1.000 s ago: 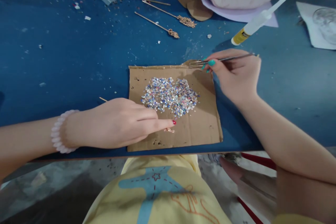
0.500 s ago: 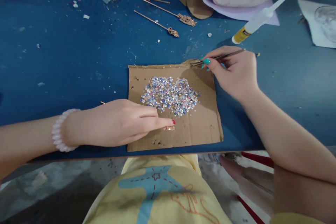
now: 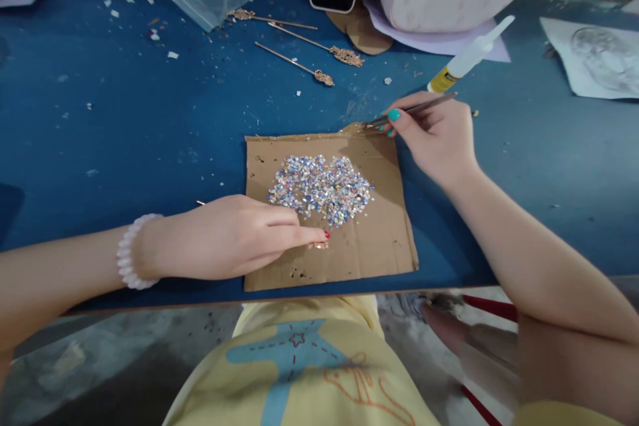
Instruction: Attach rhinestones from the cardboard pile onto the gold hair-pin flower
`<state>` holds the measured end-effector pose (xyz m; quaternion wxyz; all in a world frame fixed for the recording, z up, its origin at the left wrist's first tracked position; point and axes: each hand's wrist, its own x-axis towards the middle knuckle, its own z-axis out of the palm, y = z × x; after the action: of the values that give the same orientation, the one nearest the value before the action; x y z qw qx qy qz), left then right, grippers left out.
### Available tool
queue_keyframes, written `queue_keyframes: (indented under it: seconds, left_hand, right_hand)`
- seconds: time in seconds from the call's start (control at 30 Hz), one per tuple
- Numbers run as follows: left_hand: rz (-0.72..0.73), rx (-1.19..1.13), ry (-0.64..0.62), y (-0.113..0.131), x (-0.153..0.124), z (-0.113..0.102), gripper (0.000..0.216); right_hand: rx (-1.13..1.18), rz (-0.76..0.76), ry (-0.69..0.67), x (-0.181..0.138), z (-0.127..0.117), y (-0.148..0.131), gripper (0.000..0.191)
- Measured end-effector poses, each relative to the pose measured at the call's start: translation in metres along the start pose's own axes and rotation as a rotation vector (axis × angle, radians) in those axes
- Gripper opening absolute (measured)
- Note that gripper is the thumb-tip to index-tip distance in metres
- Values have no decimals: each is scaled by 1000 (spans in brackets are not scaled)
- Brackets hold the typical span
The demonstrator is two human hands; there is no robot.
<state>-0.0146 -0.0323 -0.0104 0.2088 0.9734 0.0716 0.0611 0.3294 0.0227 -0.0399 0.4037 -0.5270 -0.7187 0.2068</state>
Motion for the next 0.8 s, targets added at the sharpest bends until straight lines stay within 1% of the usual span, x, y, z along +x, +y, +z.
queue_keyframes:
  seconds: [0.07,0.23,0.33,0.5,0.63,0.8]
  left_hand:
    - [0,-3,12,0,0,1,41]
    - [-45,-38,-9,-3,-2,4,43]
    - [-77,-41,-28,-3,-2,3,44]
    - [-95,-47,-16,-3,0,3,43]
    - [-118,-64,-36,-5,0,4,45]
    - [-127,-41,-19,-6,0,4,47]
  right_hand:
    - [24,21,-31,2,0,6,37]
    - [-11,64,-17,5,-3,12,34]
    - [-77,55,-23,8,-5,11,33]
    - [-150,31,-17,12,-12,18,29]
    - [-121,35,-30,14,-16,25,31]
    - [-5,29,-16,14,-12,28,38]
